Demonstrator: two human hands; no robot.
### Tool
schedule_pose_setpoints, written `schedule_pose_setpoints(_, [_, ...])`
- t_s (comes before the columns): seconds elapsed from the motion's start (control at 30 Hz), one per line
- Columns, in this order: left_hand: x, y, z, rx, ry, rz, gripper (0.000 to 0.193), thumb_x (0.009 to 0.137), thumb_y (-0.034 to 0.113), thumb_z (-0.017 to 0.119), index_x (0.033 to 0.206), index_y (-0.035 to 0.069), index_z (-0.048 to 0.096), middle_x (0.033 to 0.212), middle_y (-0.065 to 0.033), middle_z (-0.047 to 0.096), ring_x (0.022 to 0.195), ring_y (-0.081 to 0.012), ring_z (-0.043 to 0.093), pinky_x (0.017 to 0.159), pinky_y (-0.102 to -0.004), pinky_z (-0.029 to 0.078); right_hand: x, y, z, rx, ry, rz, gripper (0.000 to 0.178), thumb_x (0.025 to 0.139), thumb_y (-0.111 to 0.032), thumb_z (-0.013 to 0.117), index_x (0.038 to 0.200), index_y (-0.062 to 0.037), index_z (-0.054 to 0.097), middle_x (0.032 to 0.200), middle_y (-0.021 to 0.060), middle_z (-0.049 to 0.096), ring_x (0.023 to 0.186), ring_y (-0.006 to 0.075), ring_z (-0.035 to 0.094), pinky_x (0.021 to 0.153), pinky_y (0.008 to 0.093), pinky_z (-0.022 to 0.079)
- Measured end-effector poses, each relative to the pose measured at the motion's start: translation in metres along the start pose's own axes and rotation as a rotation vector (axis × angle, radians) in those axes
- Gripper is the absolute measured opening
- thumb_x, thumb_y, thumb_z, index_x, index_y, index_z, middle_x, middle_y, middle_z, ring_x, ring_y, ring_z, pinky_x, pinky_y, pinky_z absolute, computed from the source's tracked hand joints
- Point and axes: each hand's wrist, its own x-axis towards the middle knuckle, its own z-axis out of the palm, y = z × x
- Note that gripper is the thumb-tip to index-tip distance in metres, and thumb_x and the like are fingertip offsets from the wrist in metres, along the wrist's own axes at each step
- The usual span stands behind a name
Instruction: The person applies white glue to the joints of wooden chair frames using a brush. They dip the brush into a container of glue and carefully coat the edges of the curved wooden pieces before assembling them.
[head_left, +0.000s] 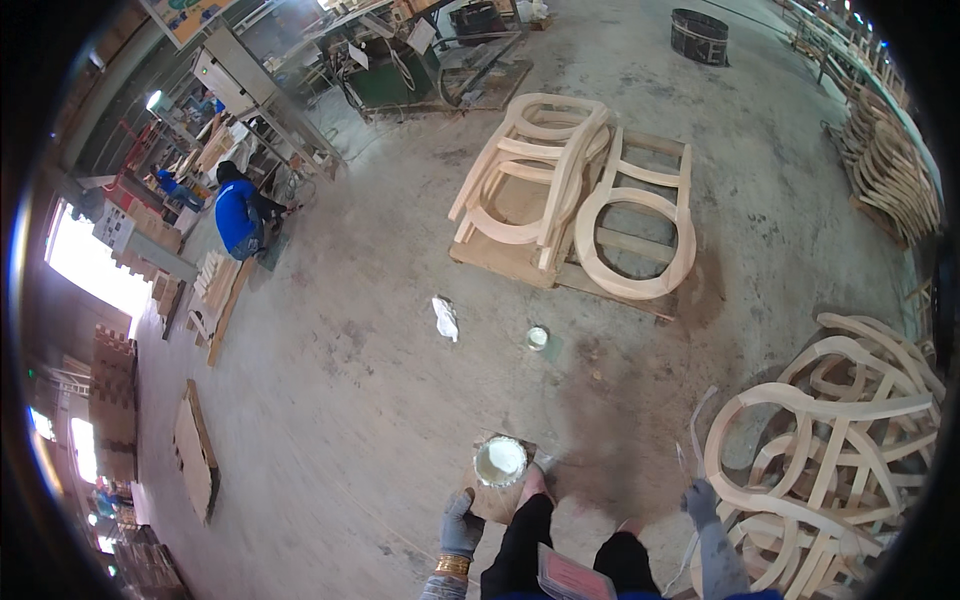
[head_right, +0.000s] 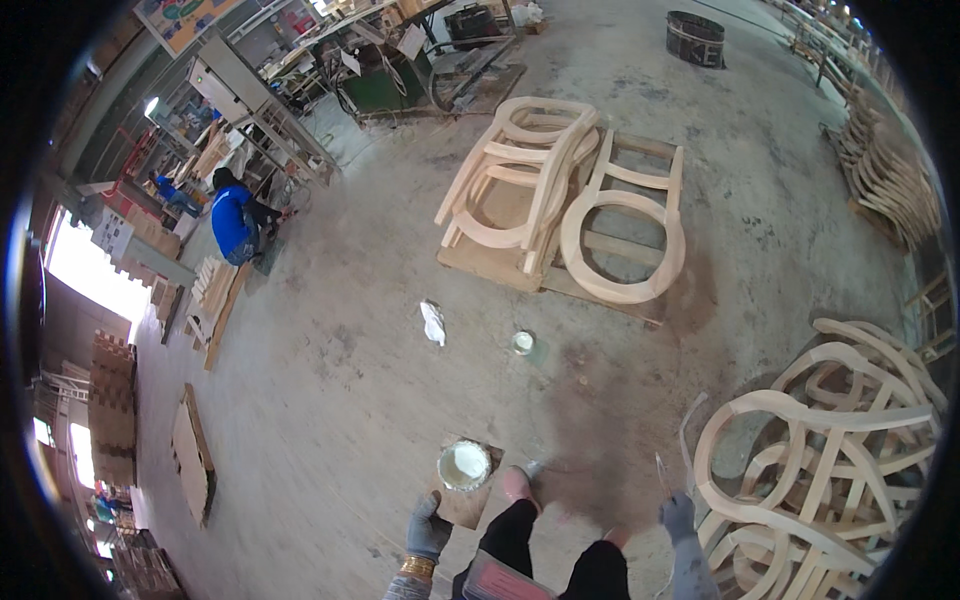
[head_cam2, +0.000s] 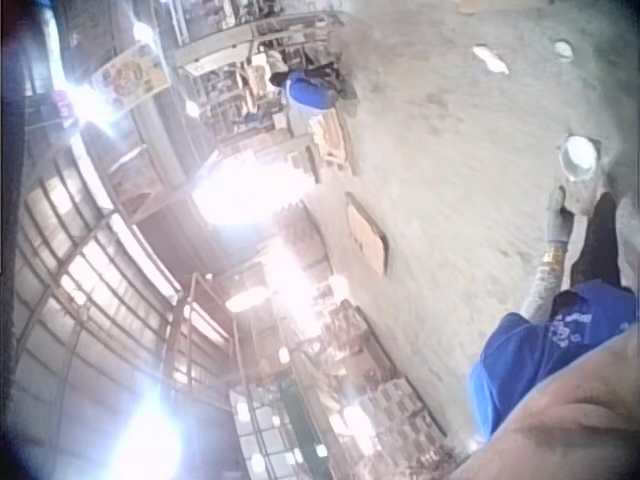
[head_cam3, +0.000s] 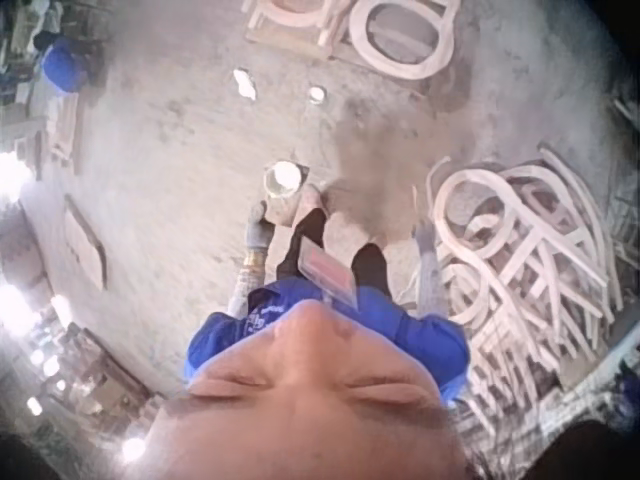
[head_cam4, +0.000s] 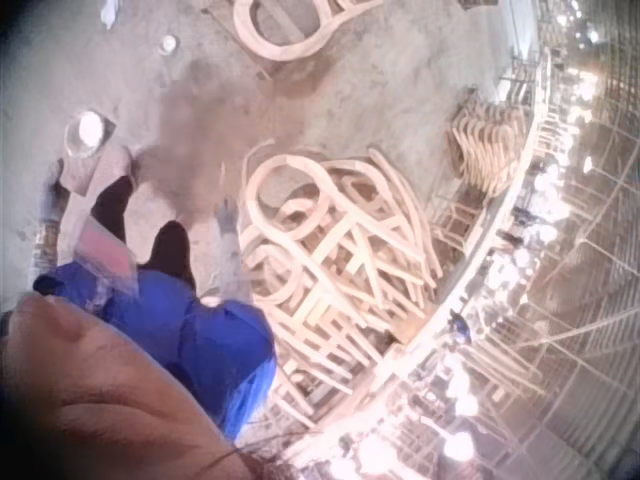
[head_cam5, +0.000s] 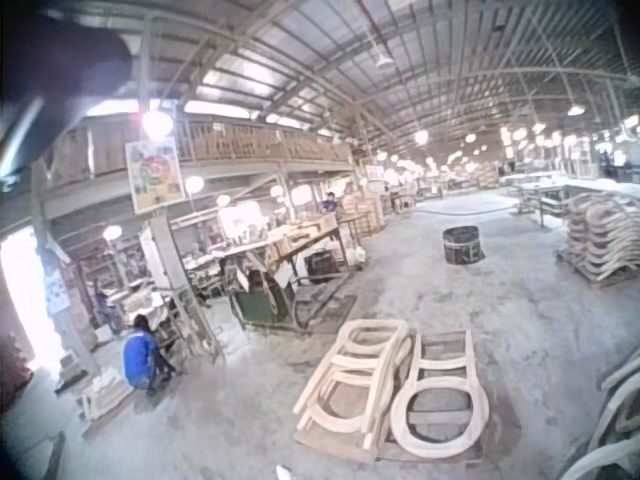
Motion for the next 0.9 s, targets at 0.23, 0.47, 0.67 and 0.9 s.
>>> schedule_pose_setpoints(0.23, [0.067, 0.133, -0.02, -0.16, 0.075, 0.226, 0.033, 0.09, 0.028, 0.057, 0.116, 0.008, 0.057, 0.118, -0.0025, 0.057, 0.109, -0.017, 0.052, 0.097, -0.0346, 0.04, 0.005, -0.147, 0.116, -0.116, -0.178, 0.092, 0.011, 0.083, -0.013, 0.049, 0.078, -0.0044, 0.052, 0.065, 0.0079, 0.057, 0.05, 0.0161, 0.056, 0.045, 0.0297, 0.047])
schedule_pose_setpoints(0.47, [0.133, 0.194, 0.112, -0.334, -0.189, 0.333, 0.04, 0.093, 0.036, 0.051, 0.123, 0.01, 0.052, 0.125, -0.0013, 0.054, 0.114, -0.0174, 0.051, 0.096, -0.0348, 0.043, -0.009, -0.236, 0.047, -0.12, 0.002, 0.091, 0.013, 0.085, -0.012, 0.049, 0.092, -0.004, 0.056, 0.069, 0.0071, 0.058, 0.053, 0.0144, 0.058, 0.045, 0.0277, 0.048])
schedule_pose_setpoints(0.67, [0.192, 0.139, 0.245, -0.239, -0.166, 0.316, 0.033, 0.091, 0.02, 0.055, 0.12, 0.004, 0.052, 0.12, -0.0068, 0.058, 0.109, -0.0187, 0.055, 0.095, -0.0351, 0.044, 0.06, -0.275, -0.103, -0.129, 0.297, -0.198, 0.015, 0.086, -0.008, 0.048, 0.099, -0.0027, 0.054, 0.067, 0.0045, 0.056, 0.052, 0.0115, 0.055, 0.046, 0.025, 0.046])
schedule_pose_setpoints(0.9, [0.259, -0.001, 0.396, -0.325, -0.049, 0.113, 0.025, 0.091, 0.022, 0.052, 0.108, 0.005, 0.059, 0.11, -0.0079, 0.062, 0.103, -0.0227, 0.058, 0.095, -0.0382, 0.045, 0.209, -0.443, -0.249, -0.504, 0.388, -0.552, 0.019, 0.09, -0.012, 0.048, 0.099, 0.0025, 0.055, 0.068, 0.013, 0.053, 0.052, 0.0197, 0.051, 0.049, 0.0305, 0.042])
